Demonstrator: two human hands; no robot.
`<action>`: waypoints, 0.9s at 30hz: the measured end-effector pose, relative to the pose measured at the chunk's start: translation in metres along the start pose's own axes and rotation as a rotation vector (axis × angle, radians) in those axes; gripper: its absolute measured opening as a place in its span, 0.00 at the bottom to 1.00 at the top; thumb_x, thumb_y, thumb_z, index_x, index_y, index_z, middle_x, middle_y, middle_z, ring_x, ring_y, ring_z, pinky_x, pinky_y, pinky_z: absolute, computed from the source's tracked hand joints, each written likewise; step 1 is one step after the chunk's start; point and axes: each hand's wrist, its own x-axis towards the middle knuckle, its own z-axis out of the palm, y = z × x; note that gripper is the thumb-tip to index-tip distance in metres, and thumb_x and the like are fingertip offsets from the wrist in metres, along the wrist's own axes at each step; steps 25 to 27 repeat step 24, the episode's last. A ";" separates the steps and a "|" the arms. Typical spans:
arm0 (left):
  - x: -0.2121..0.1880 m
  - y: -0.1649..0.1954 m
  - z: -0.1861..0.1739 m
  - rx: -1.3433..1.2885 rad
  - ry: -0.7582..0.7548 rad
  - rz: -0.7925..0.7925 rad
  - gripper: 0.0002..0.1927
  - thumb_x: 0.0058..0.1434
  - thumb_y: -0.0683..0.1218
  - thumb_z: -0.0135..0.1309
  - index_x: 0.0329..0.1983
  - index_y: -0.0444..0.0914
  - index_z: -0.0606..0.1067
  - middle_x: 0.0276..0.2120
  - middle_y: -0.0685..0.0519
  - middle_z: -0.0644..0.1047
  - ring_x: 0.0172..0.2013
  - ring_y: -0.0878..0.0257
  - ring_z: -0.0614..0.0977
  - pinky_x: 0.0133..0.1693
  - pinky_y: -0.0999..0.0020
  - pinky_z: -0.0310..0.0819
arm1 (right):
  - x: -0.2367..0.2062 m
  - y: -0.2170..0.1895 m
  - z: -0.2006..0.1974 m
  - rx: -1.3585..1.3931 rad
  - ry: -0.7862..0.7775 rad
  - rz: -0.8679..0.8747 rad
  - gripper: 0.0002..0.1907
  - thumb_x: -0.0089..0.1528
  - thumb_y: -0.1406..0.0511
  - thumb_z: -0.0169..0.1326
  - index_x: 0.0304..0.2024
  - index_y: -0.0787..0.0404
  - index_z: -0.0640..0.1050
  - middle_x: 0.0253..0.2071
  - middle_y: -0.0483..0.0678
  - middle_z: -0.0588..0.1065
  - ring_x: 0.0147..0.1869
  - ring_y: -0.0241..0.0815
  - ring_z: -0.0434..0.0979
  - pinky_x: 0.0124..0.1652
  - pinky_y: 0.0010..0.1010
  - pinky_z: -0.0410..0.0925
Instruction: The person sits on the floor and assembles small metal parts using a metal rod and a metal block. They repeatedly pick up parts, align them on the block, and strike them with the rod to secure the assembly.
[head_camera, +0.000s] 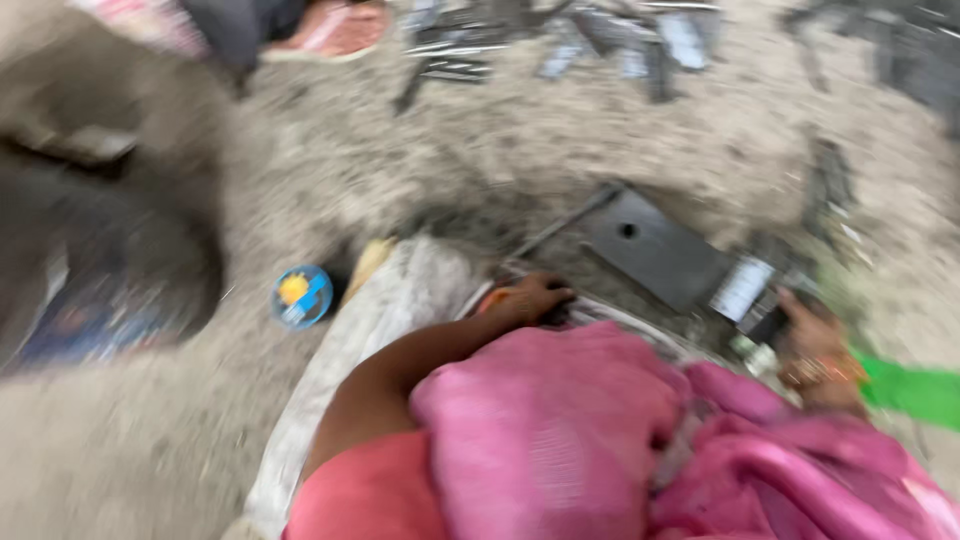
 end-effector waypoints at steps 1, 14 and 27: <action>0.000 -0.004 -0.003 0.117 0.010 0.043 0.13 0.66 0.46 0.57 0.46 0.32 0.80 0.28 0.47 0.80 0.22 0.60 0.81 0.25 0.62 0.80 | -0.001 0.003 -0.001 0.040 -0.028 -0.051 0.29 0.67 0.59 0.60 0.62 0.74 0.72 0.59 0.56 0.76 0.59 0.45 0.76 0.59 0.31 0.69; 0.008 -0.018 -0.011 0.161 -0.057 0.013 0.12 0.67 0.47 0.54 0.44 0.33 0.81 0.28 0.48 0.83 0.23 0.61 0.82 0.26 0.67 0.77 | -0.012 0.010 0.003 0.308 0.097 -0.104 0.12 0.66 0.69 0.56 0.50 0.70 0.75 0.37 0.55 0.80 0.33 0.46 0.83 0.33 0.39 0.78; 0.079 0.107 0.039 1.315 -0.129 0.837 0.11 0.63 0.48 0.60 0.46 0.40 0.80 0.40 0.43 0.83 0.39 0.46 0.85 0.42 0.55 0.78 | -0.011 0.023 0.006 0.355 0.095 -0.159 0.14 0.67 0.70 0.54 0.54 0.69 0.74 0.39 0.55 0.82 0.38 0.45 0.83 0.36 0.37 0.78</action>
